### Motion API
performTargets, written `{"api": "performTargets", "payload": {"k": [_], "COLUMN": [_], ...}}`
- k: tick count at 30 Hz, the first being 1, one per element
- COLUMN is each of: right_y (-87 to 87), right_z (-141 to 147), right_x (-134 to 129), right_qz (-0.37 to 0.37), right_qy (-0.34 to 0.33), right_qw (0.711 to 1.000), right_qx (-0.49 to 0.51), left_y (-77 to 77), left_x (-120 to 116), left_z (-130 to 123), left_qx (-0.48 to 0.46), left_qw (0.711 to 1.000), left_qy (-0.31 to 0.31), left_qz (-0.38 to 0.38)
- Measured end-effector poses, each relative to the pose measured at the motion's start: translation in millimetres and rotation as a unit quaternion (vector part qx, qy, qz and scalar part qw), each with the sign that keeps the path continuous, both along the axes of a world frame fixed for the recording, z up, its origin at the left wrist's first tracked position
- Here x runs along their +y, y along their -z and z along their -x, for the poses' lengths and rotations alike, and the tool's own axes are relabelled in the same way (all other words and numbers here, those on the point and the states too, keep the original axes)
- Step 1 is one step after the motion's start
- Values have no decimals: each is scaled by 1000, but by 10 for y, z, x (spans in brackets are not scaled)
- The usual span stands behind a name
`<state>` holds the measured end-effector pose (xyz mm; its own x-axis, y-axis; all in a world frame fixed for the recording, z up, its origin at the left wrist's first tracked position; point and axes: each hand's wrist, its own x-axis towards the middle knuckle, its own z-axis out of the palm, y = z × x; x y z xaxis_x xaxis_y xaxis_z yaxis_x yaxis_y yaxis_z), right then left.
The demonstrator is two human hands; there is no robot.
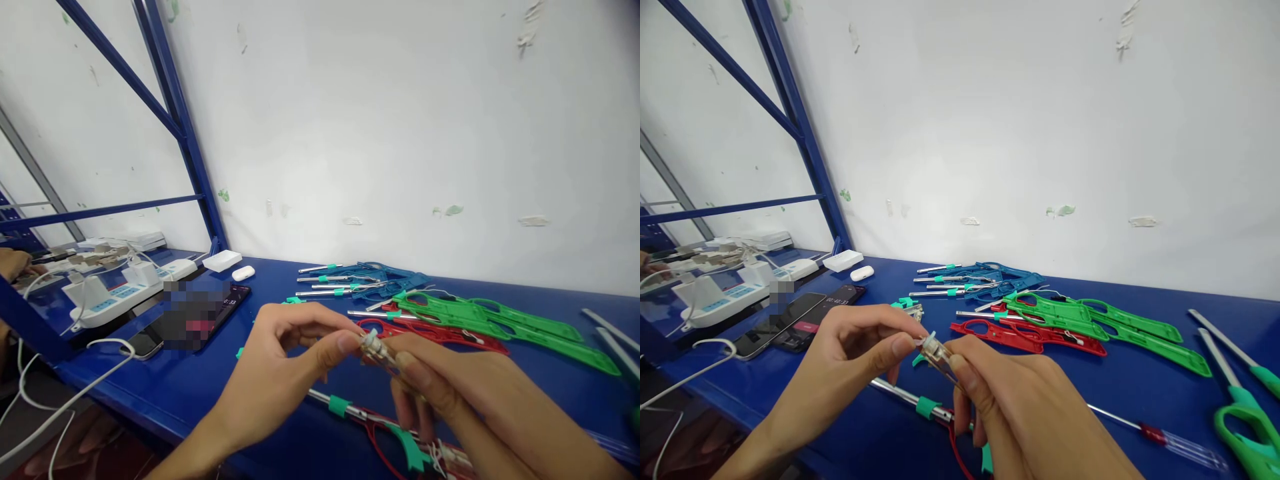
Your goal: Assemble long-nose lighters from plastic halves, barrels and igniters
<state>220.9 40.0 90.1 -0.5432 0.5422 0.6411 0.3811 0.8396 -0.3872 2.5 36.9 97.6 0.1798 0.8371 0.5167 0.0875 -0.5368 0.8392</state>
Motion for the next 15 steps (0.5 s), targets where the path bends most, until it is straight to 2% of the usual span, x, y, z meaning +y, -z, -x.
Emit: {"api": "performTargets", "payload": {"k": [6, 15], "right_y": [-38, 3], "right_z": [46, 26], "right_x": [-10, 22], "right_qz": [-6, 6], "right_qy": [14, 36], "right_qw": [1000, 998], "right_qx": [-18, -42], "left_y": [16, 57], "left_x": [-16, -12], "left_z": [8, -32], "left_qx": [5, 39], "left_qw": [1000, 992], "left_qy": [6, -74], "left_qz": [-1, -90]}}
